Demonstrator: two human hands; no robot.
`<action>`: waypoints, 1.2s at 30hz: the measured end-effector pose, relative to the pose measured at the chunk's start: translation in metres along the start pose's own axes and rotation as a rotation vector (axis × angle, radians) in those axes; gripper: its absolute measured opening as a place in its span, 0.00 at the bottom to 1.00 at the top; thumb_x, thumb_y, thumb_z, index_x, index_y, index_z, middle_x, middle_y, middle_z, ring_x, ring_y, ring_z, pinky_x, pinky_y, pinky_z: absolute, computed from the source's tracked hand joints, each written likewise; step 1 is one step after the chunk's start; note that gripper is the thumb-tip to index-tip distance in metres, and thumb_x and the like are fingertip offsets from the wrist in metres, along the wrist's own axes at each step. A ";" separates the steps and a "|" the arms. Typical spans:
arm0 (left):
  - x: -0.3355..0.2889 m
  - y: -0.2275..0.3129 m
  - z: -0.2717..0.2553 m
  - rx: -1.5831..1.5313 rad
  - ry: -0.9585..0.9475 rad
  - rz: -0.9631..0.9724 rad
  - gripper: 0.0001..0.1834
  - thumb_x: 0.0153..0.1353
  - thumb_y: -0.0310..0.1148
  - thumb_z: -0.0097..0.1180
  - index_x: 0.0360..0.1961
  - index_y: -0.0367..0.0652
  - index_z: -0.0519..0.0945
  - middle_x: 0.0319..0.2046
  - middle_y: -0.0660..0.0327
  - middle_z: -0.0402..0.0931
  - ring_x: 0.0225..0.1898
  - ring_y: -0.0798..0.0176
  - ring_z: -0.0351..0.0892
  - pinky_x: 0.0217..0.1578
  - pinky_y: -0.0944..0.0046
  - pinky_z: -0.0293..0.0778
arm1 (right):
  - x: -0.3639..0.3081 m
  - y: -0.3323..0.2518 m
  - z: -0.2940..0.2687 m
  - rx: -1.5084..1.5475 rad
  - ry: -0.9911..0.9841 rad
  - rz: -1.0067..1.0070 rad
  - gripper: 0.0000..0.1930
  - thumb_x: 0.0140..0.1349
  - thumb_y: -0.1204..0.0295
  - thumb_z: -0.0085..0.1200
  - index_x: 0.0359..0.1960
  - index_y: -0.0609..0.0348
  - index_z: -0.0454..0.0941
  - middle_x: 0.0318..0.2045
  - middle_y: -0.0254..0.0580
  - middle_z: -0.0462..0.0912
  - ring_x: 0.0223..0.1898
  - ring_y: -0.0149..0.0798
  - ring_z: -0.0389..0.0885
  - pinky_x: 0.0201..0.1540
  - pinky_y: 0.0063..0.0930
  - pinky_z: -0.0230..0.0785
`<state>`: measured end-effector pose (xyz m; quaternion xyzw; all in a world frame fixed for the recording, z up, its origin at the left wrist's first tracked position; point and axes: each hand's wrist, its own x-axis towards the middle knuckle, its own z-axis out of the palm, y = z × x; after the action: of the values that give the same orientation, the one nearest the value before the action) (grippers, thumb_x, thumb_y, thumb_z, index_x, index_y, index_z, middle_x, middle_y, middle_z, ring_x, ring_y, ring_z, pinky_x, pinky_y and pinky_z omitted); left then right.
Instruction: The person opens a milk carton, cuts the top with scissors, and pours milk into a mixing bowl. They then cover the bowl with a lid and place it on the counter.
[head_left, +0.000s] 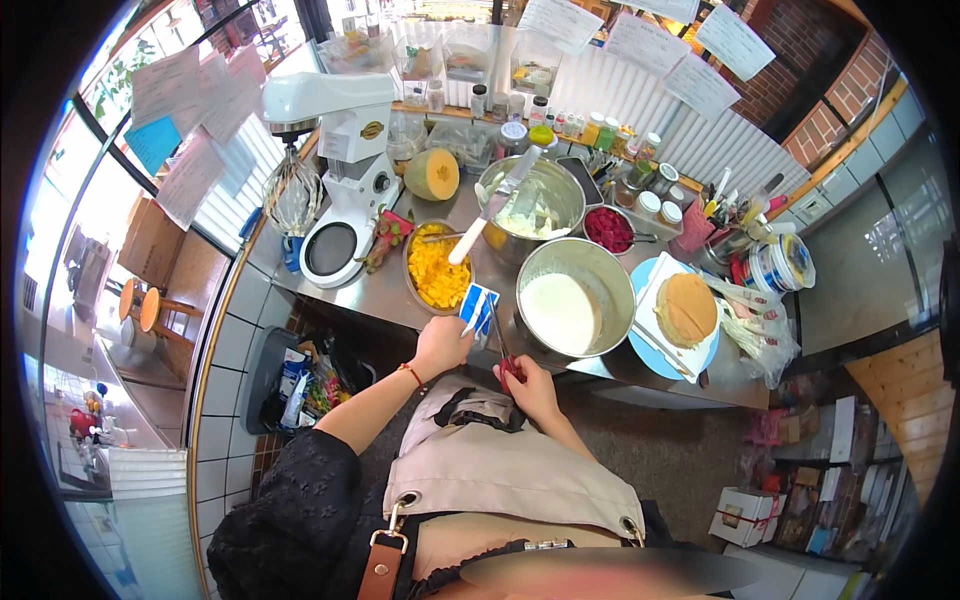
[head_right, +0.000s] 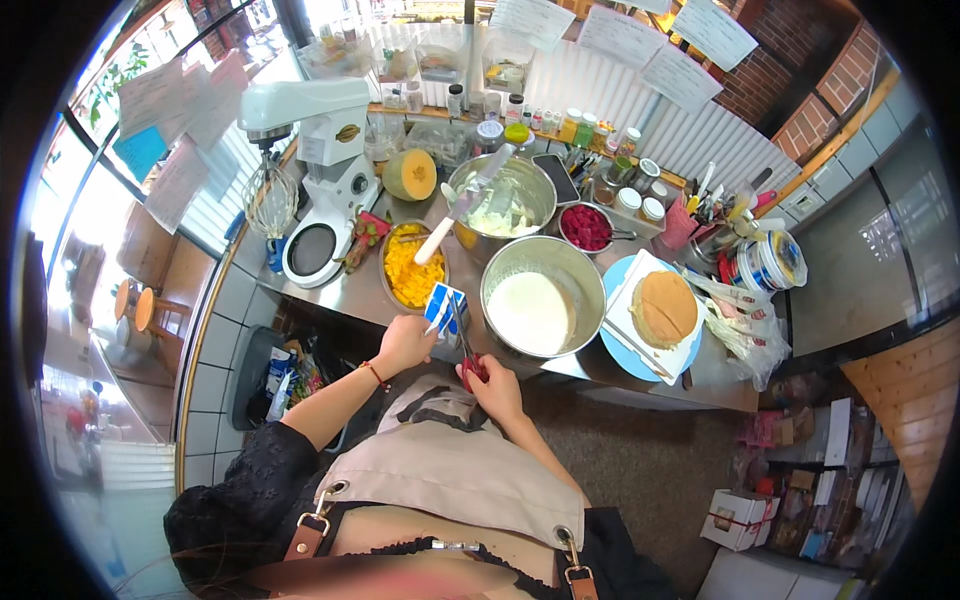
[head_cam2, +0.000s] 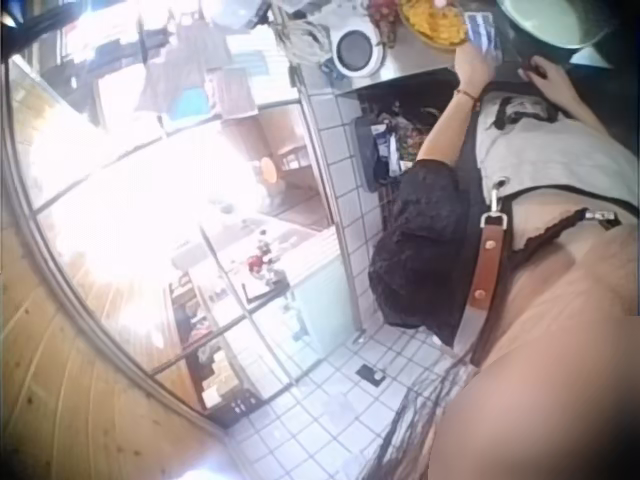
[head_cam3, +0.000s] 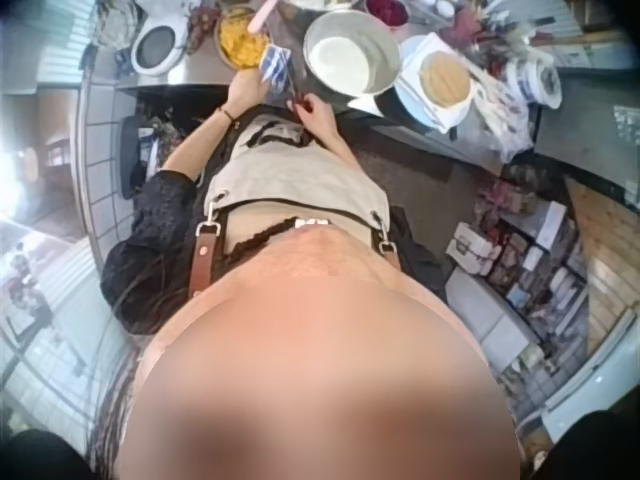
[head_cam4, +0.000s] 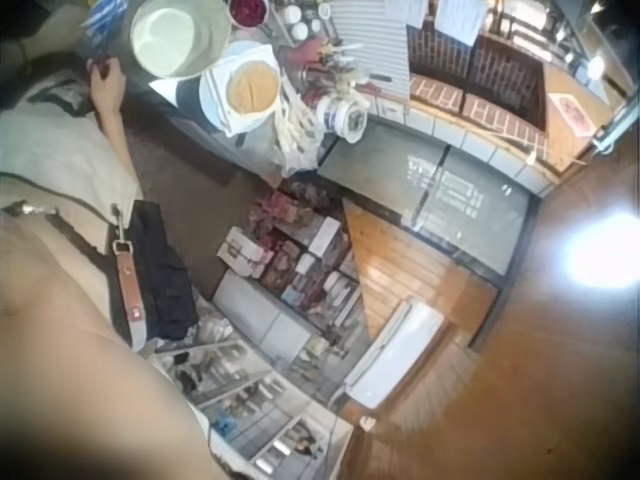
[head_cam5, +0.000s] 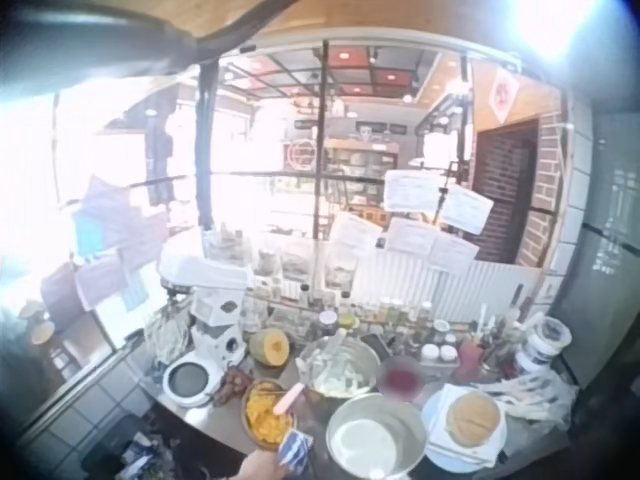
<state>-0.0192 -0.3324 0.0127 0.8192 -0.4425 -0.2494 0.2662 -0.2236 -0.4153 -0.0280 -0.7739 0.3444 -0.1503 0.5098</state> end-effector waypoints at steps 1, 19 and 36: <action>0.001 0.004 0.008 -0.081 0.023 -0.022 0.21 0.64 0.41 0.53 0.20 0.36 0.79 0.16 0.53 0.80 0.20 0.52 0.83 0.29 0.55 0.78 | -0.001 0.000 -0.003 -0.003 0.004 -0.018 0.07 0.63 0.72 0.58 0.34 0.64 0.75 0.24 0.42 0.84 0.25 0.26 0.80 0.28 0.23 0.70; 0.064 0.011 -0.018 0.229 -0.116 1.032 0.15 0.52 0.31 0.65 0.42 0.47 0.80 0.44 0.62 0.77 0.52 0.54 0.75 0.65 0.45 0.59 | -0.056 0.003 -0.045 -0.095 0.095 0.079 0.14 0.56 0.65 0.65 0.33 0.61 0.76 0.21 0.41 0.80 0.22 0.38 0.79 0.28 0.30 0.70; 0.038 -0.018 0.008 -0.236 0.055 0.500 0.46 0.37 0.37 0.79 0.62 0.48 0.71 0.57 0.51 0.71 0.61 0.48 0.68 0.63 0.54 0.61 | -0.020 -0.021 -0.044 -0.723 0.217 -0.233 0.23 0.52 0.49 0.64 0.37 0.56 0.77 0.27 0.44 0.82 0.28 0.47 0.83 0.26 0.39 0.74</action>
<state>0.0048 -0.3583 -0.0111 0.6546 -0.5913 -0.2033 0.4250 -0.2556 -0.4263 0.0123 -0.9171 0.3367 -0.1570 0.1446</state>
